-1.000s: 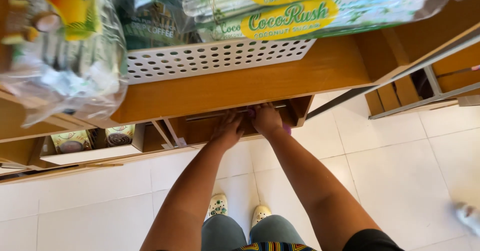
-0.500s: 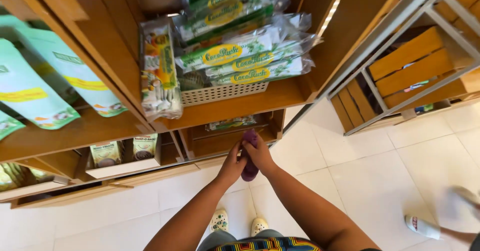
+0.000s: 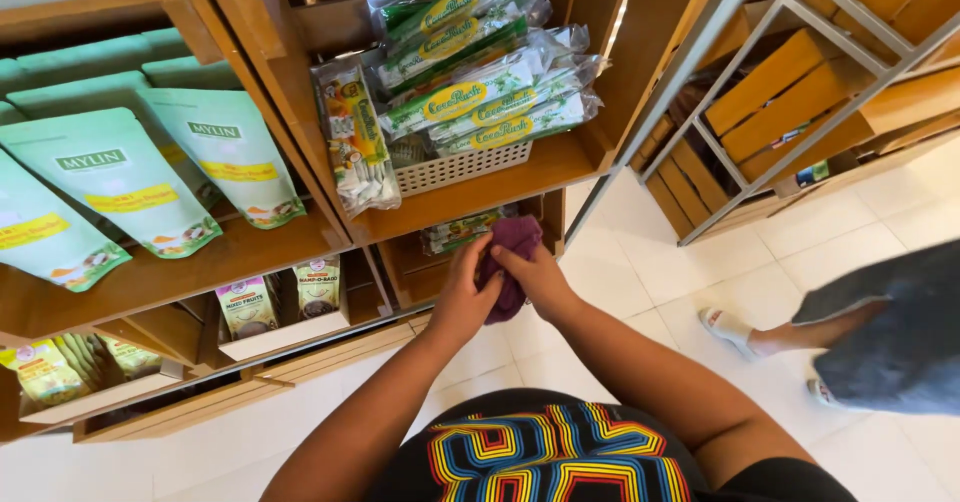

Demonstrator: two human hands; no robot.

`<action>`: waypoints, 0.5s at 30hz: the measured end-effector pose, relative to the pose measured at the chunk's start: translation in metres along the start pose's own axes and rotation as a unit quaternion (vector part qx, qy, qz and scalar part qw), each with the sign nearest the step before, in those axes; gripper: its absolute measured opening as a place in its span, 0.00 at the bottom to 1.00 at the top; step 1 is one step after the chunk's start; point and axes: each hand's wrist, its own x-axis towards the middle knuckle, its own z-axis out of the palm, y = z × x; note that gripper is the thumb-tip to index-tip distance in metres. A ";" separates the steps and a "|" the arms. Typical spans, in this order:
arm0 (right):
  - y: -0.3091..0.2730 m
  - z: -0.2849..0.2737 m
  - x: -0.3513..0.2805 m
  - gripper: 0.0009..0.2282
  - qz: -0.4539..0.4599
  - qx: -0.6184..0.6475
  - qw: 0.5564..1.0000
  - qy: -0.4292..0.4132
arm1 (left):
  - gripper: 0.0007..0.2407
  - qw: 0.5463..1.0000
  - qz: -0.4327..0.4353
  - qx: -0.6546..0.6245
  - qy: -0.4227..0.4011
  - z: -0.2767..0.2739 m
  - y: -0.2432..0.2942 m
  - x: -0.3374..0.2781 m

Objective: The recorder is wiping down individual plastic-wrapped product packages on grocery store shelves using a purple cleaning cloth.

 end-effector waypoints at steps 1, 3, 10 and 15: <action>-0.006 0.006 0.000 0.12 -0.012 0.012 1.000 0.003 | 0.24 1.000 0.009 -0.004 -0.003 -0.008 0.007 0.002; -0.012 0.015 0.002 0.12 -0.028 0.017 0.999 0.005 | 0.25 1.000 0.012 -0.013 -0.014 -0.022 0.019 0.002; -0.069 0.034 0.024 0.30 -0.214 -0.064 0.975 0.006 | 0.24 0.998 0.010 -0.060 -0.023 -0.060 0.041 0.012; -0.123 0.042 0.041 0.38 -0.305 -0.305 0.902 0.013 | 0.25 0.999 0.012 -0.045 -0.019 -0.063 0.032 0.011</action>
